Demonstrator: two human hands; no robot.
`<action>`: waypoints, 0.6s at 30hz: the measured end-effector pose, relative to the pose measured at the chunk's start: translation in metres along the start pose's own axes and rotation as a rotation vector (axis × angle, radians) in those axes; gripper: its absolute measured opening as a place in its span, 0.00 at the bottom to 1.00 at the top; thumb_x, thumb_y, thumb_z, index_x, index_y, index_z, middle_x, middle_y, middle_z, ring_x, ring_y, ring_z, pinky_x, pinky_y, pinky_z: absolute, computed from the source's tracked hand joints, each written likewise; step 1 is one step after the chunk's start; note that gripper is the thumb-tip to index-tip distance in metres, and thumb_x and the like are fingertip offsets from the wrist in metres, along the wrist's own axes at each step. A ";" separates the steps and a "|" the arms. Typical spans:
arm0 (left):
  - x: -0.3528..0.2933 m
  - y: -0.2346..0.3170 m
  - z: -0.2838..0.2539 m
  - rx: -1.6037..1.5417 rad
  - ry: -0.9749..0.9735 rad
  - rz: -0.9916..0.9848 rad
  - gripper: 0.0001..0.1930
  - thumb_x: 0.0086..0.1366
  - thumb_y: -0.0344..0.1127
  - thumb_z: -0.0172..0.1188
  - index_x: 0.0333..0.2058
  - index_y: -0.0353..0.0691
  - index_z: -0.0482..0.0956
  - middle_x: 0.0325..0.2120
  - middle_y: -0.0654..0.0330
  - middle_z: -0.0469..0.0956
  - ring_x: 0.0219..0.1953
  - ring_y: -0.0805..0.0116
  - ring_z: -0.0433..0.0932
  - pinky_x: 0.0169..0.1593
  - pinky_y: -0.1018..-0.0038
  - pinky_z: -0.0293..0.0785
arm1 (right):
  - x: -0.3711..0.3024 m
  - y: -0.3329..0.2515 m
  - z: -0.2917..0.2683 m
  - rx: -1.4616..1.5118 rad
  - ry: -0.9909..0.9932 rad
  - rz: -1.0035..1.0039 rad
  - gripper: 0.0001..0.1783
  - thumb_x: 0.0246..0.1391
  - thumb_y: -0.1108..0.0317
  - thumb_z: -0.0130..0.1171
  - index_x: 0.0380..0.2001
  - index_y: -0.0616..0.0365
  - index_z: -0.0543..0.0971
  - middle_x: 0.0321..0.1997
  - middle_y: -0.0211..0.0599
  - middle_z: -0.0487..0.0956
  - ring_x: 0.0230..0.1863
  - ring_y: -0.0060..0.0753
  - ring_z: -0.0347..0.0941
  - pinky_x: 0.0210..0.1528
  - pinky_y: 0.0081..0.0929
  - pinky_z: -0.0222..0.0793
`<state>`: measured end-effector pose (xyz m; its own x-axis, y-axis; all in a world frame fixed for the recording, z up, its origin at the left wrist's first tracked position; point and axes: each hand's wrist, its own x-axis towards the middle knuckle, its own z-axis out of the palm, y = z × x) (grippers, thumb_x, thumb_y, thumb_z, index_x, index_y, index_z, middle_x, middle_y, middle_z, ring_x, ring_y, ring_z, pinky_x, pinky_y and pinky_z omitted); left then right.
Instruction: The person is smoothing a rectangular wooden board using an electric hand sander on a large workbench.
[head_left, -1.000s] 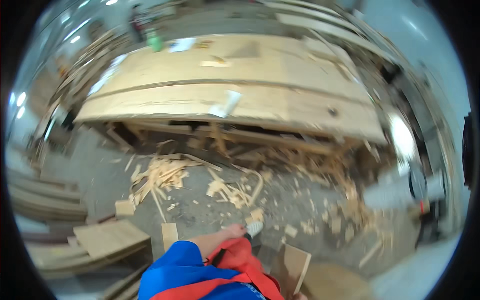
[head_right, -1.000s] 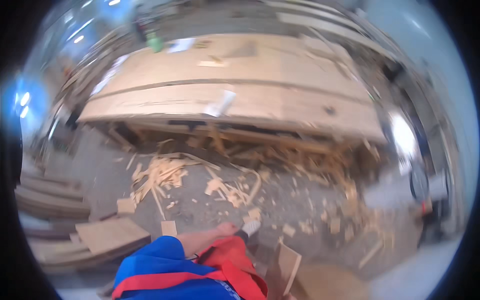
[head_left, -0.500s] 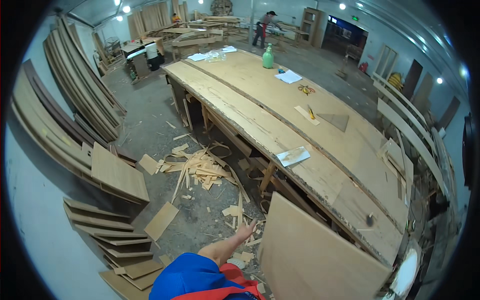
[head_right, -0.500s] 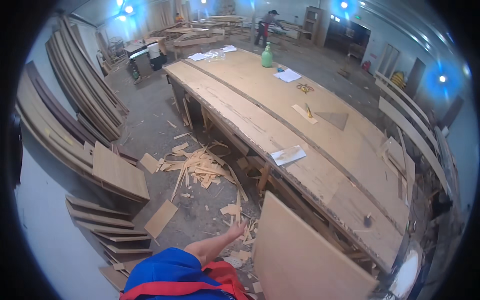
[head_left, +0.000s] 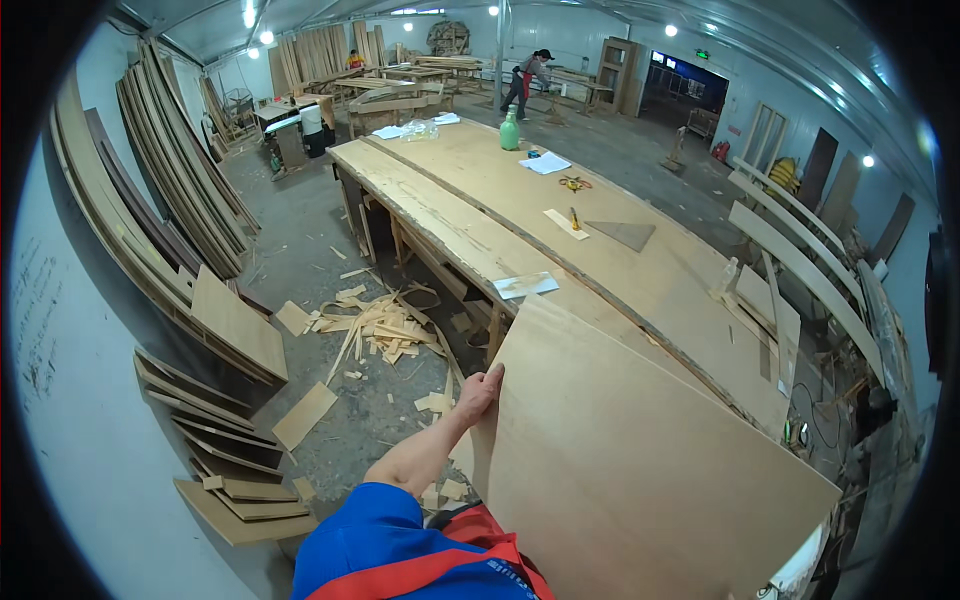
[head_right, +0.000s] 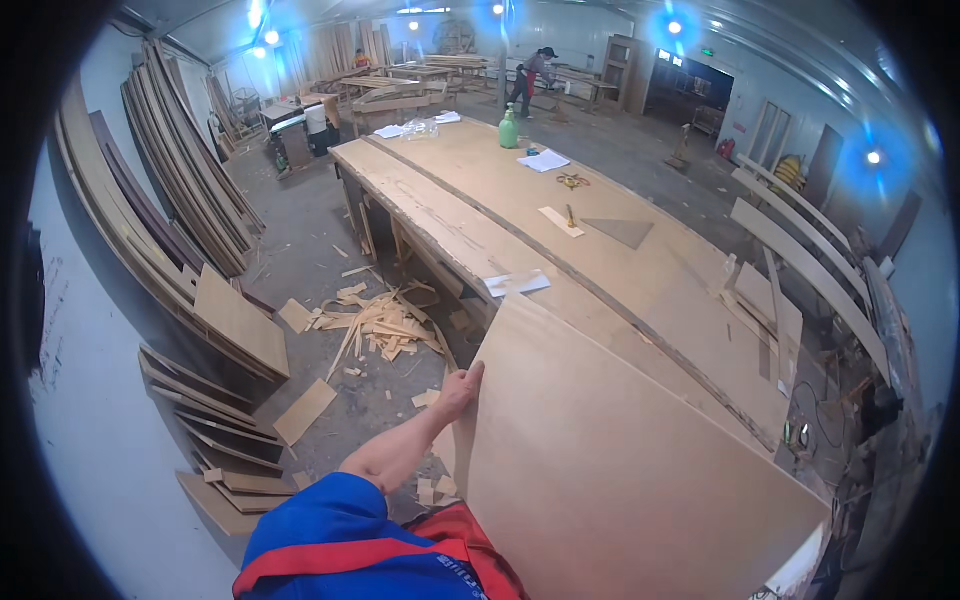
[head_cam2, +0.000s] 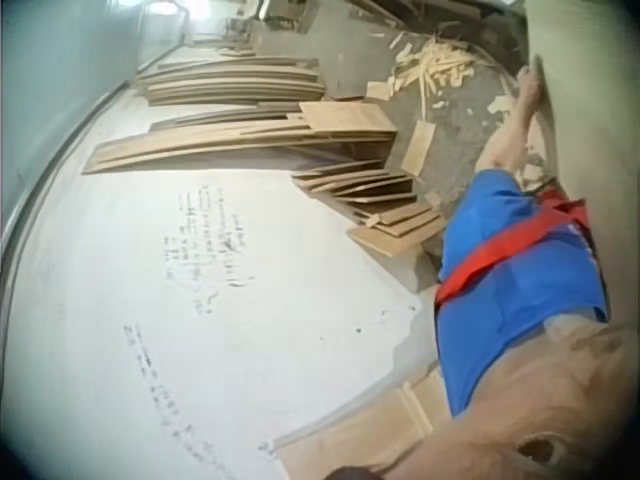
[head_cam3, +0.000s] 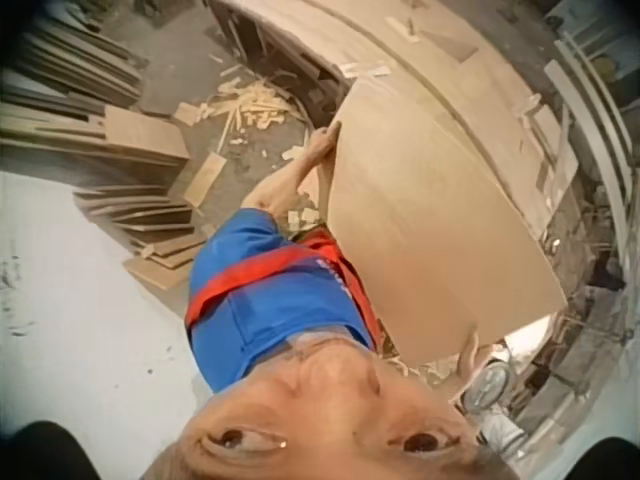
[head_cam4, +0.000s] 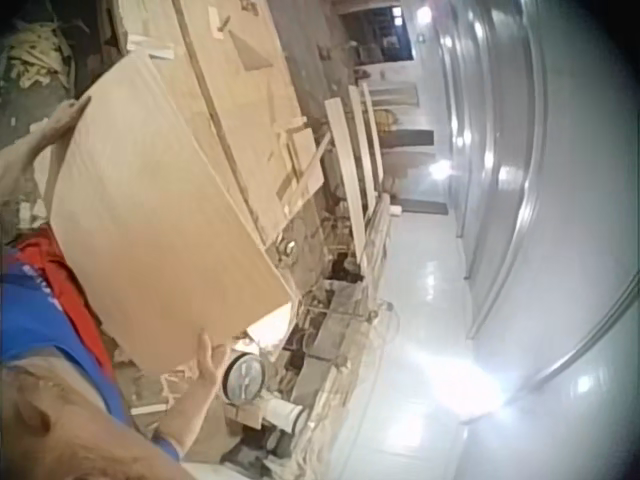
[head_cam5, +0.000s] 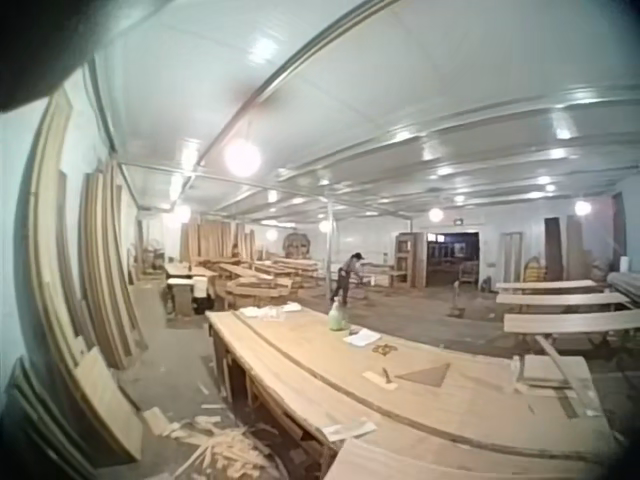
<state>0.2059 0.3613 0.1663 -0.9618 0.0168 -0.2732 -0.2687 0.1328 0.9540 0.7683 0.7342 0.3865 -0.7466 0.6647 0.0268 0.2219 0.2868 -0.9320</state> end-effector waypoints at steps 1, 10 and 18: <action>-0.003 0.010 0.015 0.030 -0.001 -0.017 0.34 0.66 0.66 0.61 0.35 0.32 0.82 0.33 0.56 0.82 0.38 0.69 0.78 0.42 0.69 0.74 | 0.006 0.012 -0.006 0.004 0.013 0.007 0.14 0.66 0.64 0.62 0.41 0.67 0.81 0.33 0.30 0.80 0.28 0.21 0.67 0.28 0.24 0.60; 0.131 -0.030 0.153 0.269 -0.017 0.002 0.20 0.71 0.48 0.60 0.30 0.36 0.85 0.24 0.59 0.82 0.28 0.66 0.78 0.33 0.64 0.73 | 0.200 0.180 -0.015 0.309 0.188 0.337 0.14 0.63 0.61 0.63 0.39 0.63 0.84 0.32 0.30 0.83 0.32 0.23 0.78 0.33 0.26 0.74; 0.175 0.007 0.338 0.381 -0.155 -0.054 0.24 0.65 0.51 0.65 0.41 0.30 0.83 0.41 0.51 0.82 0.43 0.59 0.78 0.49 0.62 0.74 | 0.314 0.316 -0.068 -0.031 0.428 0.552 0.22 0.61 0.52 0.64 0.36 0.66 0.84 0.29 0.31 0.81 0.33 0.25 0.76 0.36 0.28 0.71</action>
<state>0.0533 0.7006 0.0838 -0.9199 0.1445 -0.3646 -0.2521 0.4941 0.8320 0.6463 1.0807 0.1254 -0.2080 0.9305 -0.3015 0.5198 -0.1559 -0.8399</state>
